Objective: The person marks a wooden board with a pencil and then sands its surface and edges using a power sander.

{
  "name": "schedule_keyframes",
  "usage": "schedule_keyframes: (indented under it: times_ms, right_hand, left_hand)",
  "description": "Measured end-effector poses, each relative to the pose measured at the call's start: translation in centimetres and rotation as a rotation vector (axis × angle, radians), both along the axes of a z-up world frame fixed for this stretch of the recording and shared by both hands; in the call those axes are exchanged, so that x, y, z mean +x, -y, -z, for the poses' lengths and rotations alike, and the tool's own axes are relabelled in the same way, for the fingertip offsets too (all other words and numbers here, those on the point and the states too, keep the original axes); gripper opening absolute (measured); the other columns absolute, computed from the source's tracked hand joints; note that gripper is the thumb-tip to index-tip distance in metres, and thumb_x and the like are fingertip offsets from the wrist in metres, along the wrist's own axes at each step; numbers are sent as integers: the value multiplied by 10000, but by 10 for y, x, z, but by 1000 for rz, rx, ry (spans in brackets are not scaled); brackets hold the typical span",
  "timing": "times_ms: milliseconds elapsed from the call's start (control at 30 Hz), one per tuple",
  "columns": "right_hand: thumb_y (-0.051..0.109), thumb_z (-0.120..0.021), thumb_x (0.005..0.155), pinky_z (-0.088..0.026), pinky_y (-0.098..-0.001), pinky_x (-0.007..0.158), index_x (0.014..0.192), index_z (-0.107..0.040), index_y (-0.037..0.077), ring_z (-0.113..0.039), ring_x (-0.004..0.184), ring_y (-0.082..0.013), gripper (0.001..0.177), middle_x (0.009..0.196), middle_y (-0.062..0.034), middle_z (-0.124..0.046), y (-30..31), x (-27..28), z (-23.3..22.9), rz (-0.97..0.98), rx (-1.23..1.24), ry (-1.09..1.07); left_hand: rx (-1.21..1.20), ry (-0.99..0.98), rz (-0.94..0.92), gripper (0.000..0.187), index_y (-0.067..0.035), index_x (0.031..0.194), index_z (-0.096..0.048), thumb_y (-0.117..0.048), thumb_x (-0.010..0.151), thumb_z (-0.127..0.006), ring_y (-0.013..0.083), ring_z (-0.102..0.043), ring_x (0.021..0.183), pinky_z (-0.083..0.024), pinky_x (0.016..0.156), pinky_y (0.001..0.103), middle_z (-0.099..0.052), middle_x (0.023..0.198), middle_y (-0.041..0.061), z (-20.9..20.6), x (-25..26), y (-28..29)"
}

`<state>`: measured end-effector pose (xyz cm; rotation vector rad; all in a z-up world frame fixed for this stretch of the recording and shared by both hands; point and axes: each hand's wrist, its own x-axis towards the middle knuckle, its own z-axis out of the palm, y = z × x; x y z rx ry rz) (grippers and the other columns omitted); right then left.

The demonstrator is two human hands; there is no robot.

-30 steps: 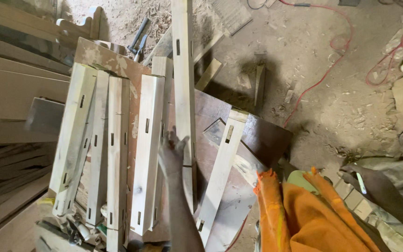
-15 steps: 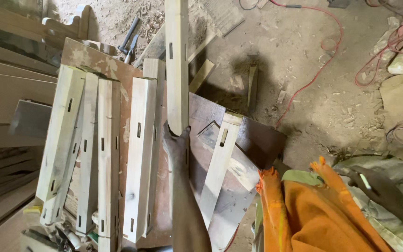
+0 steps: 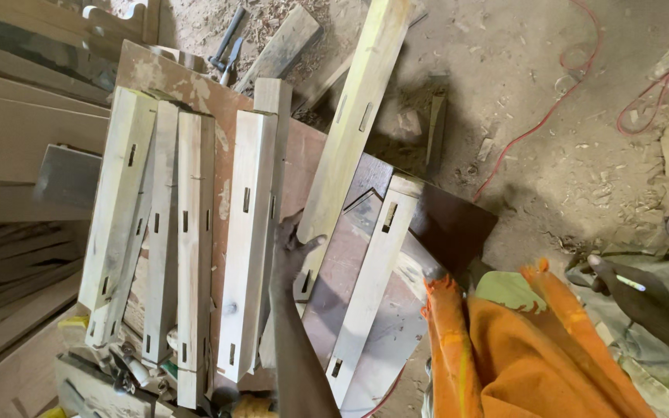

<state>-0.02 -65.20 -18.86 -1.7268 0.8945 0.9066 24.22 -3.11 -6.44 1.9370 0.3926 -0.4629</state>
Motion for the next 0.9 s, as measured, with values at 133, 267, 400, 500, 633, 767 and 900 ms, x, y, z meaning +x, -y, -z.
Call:
schedule_keyframes:
  times_ms: [133,267,400,500,633,767,900]
  right_hand:
    - [508,-453,1086,-527,-351,811,1117,-767,-1,-635,792,-217,599,827,-134,-671,-2,1,2,-111,-54,-35]
    - [519,-444,1075,-543,-373,853,1148,-742,25,-669,834,-235,581,863,-140,-688,-1,0,2,-147,-71,-107]
    - [523,-447,1076,-585,-387,859,1065,-719,-40,-679,879,-255,625,910,-140,-653,0,-2,3,-247,-141,-148]
    - [514,-458,1046,-539,-370,876,1194,-755,31,-689,850,-230,586,885,-135,-692,5,-6,1,-164,-83,-135]
    - [500,-466,1073,-559,-414,807,1176,-756,-2,-671,814,-266,589,853,-174,-690,11,-10,-6,-150,-36,-37]
    - [477,-432,1099,-551,-416,828,1180,-740,-9,-667,832,-273,581,874,-180,-693,-30,6,14,-197,-44,2]
    - [453,-398,1124,-542,-417,849,1184,-724,-17,-664,850,-280,575,895,-187,-696,-69,58,36,-377,-18,67]
  left_hand:
    - [305,233,93,505,-35,1340,-681,-212,887,-818,262,-654,1160,-581,891,367,-631,1309,141,-10,-3,1]
    - [559,54,72,642,-39,1378,-618,-327,847,-837,351,-694,931,-570,814,441,-689,1067,172,-22,8,18]
    - [553,340,71,671,-12,1290,-646,-306,743,-901,399,-665,1024,-552,841,502,-683,1089,209,-11,15,48]
    - [686,342,29,737,-22,1234,-636,-373,666,-950,410,-627,1046,-516,881,522,-668,1092,211,11,27,57]
    - [830,205,3,743,-70,1215,-631,-419,637,-940,383,-598,1124,-486,938,513,-656,1124,169,16,27,61]
    - [796,144,-27,771,-103,1286,-607,-434,666,-925,368,-578,1167,-450,991,508,-654,1157,143,8,24,64]
    - [821,320,-41,819,-113,1423,-513,-415,756,-882,371,-522,1272,-351,1102,531,-607,1310,158,16,8,62]
